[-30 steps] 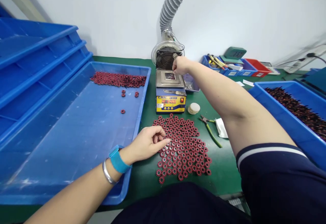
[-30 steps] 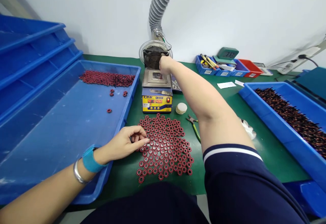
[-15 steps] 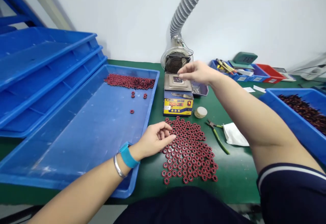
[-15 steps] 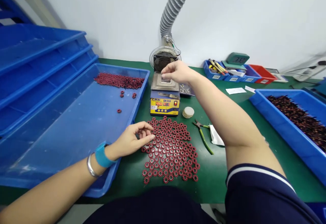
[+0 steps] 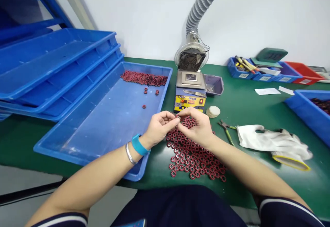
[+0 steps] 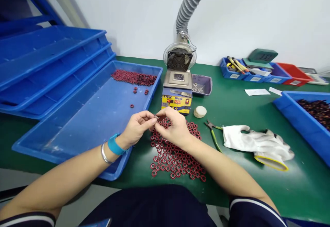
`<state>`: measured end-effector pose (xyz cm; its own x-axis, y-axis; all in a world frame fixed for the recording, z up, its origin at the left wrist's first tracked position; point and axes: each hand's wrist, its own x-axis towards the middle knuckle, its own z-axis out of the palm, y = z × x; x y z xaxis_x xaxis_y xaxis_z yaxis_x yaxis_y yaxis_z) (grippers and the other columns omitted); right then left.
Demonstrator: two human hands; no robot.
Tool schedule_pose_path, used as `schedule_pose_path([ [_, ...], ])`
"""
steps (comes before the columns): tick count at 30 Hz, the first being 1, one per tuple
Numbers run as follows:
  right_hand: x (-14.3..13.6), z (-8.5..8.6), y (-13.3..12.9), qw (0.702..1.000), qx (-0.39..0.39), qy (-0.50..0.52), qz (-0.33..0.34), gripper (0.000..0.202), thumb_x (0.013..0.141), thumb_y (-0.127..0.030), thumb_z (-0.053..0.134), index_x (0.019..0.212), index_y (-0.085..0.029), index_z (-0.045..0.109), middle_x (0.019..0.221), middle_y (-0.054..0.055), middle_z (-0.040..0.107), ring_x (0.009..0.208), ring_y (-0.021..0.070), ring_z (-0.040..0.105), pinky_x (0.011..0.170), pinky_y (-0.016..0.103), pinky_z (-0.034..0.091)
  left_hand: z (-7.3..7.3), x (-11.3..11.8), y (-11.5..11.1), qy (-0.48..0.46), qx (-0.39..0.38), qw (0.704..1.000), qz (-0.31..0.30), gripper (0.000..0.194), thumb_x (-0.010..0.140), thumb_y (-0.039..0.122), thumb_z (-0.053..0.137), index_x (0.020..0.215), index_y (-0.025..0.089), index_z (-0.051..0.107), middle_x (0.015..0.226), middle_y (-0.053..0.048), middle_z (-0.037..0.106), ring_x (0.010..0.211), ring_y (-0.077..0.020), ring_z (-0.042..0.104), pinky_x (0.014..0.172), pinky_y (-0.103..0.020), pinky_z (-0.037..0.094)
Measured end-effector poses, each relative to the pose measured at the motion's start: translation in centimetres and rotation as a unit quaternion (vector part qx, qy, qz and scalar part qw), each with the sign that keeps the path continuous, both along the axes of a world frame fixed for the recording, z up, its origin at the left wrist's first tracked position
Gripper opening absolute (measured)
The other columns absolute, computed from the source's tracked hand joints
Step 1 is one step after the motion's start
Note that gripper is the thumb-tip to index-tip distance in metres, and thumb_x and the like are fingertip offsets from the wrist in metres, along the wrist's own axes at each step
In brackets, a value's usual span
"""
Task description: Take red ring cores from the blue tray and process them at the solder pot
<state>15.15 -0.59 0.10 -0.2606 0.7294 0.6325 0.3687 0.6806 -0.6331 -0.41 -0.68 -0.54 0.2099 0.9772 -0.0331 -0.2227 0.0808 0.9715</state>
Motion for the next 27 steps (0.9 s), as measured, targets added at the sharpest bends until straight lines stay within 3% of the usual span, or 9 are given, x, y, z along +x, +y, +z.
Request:
schedule_pose_path([
  [4, 0.8, 0.1, -0.6, 0.999, 0.011, -0.029, -0.009, 0.009, 0.081, -0.024, 0.064, 0.089, -0.02, 0.062, 0.081, 0.005, 0.068, 0.073, 0.0156, 0.064, 0.07, 0.032, 0.054, 0.3, -0.3, 0.4, 0.065, 0.02, 0.998, -0.014, 0.036, 0.062, 0.043, 0.081, 0.068, 0.013, 0.061, 0.054, 0.003, 0.058, 0.048, -0.0071, 0.05, 0.049, -0.021, 0.043],
  [7, 4.4, 0.2, -0.6, 0.996, -0.014, -0.037, -0.075, 0.017, 0.082, -0.03, 0.066, 0.095, -0.02, 0.063, 0.087, 0.005, 0.07, 0.08, 0.0169, 0.066, 0.08, 0.035, 0.054, 1.0, -2.3, 1.7, 0.169, 0.061, 0.979, 0.099, 0.026, 0.063, 0.033, 0.079, 0.068, 0.014, 0.063, 0.057, 0.003, 0.061, 0.051, -0.0083, 0.051, 0.051, -0.021, 0.042],
  [10, 11.0, -1.1, -0.5, 0.978, -0.089, -0.024, -0.186, 0.016, 0.082, -0.032, 0.063, 0.092, -0.019, 0.064, 0.087, 0.005, 0.071, 0.079, 0.0164, 0.066, 0.081, 0.035, 0.054, 1.4, -6.1, 4.2, 0.334, 0.061, 0.902, 0.266, 0.013, 0.065, 0.021, 0.075, 0.07, 0.014, 0.066, 0.06, 0.004, 0.061, 0.055, -0.0088, 0.051, 0.057, -0.021, 0.039],
  [12, 15.4, -2.7, -0.9, 0.955, -0.159, -0.061, -0.242, 0.019, 0.078, -0.034, 0.064, 0.087, -0.017, 0.065, 0.087, 0.007, 0.071, 0.08, 0.0187, 0.067, 0.08, 0.036, 0.054, 1.0, -8.8, 6.0, 0.453, 0.001, 0.84, 0.299, 0.011, 0.064, 0.021, 0.076, 0.068, 0.016, 0.067, 0.054, 0.005, 0.056, 0.053, -0.0103, 0.047, 0.056, -0.023, 0.035],
  [14, 18.5, -4.6, -1.6, 0.933, -0.209, -0.125, -0.267, 0.018, 0.076, -0.032, 0.064, 0.086, -0.017, 0.066, 0.086, 0.008, 0.071, 0.08, 0.021, 0.066, 0.081, 0.04, 0.054, 0.2, -10.9, 7.4, 0.551, -0.059, 0.786, 0.274, 0.014, 0.064, 0.024, 0.078, 0.064, 0.017, 0.066, 0.05, 0.005, 0.052, 0.052, -0.0128, 0.045, 0.055, -0.025, 0.032],
  [17, 20.1, -6.9, -2.5, 0.933, -0.224, -0.193, -0.206, 0.018, 0.074, -0.03, 0.065, 0.087, -0.018, 0.067, 0.094, 0.01, 0.07, 0.089, 0.0237, 0.066, 0.087, 0.044, 0.051, -1.2, -12.4, 8.3, 0.633, -0.127, 0.738, 0.197, 0.019, 0.064, 0.032, 0.078, 0.06, 0.02, 0.064, 0.047, 0.004, 0.047, 0.052, -0.017, 0.043, 0.055, -0.027, 0.031],
  [21, 19.4, -8.1, -3.1, 0.942, -0.211, -0.233, -0.118, 0.021, 0.072, -0.032, 0.071, 0.089, -0.019, 0.069, 0.108, 0.012, 0.066, 0.103, 0.0271, 0.061, 0.096, 0.05, 0.045, -2.5, -12.1, 8.3, 0.642, -0.136, 0.737, 0.163, 0.019, 0.062, 0.033, 0.078, 0.063, 0.021, 0.063, 0.05, 0.004, 0.048, 0.055, -0.018, 0.044, 0.056, -0.026, 0.032],
  [27, 17.8, -8.3, -3.4, 0.933, -0.217, -0.241, -0.155, 0.025, 0.07, -0.039, 0.079, 0.088, -0.023, 0.073, 0.108, 0.009, 0.065, 0.113, 0.0302, 0.054, 0.103, 0.057, 0.033, -2.8, -11.1, 8.3, 0.599, -0.101, 0.78, 0.15, 0.023, 0.059, 0.032, 0.08, 0.066, 0.019, 0.063, 0.054, 0.005, 0.054, 0.06, -0.0171, 0.05, 0.06, -0.025, 0.034],
])
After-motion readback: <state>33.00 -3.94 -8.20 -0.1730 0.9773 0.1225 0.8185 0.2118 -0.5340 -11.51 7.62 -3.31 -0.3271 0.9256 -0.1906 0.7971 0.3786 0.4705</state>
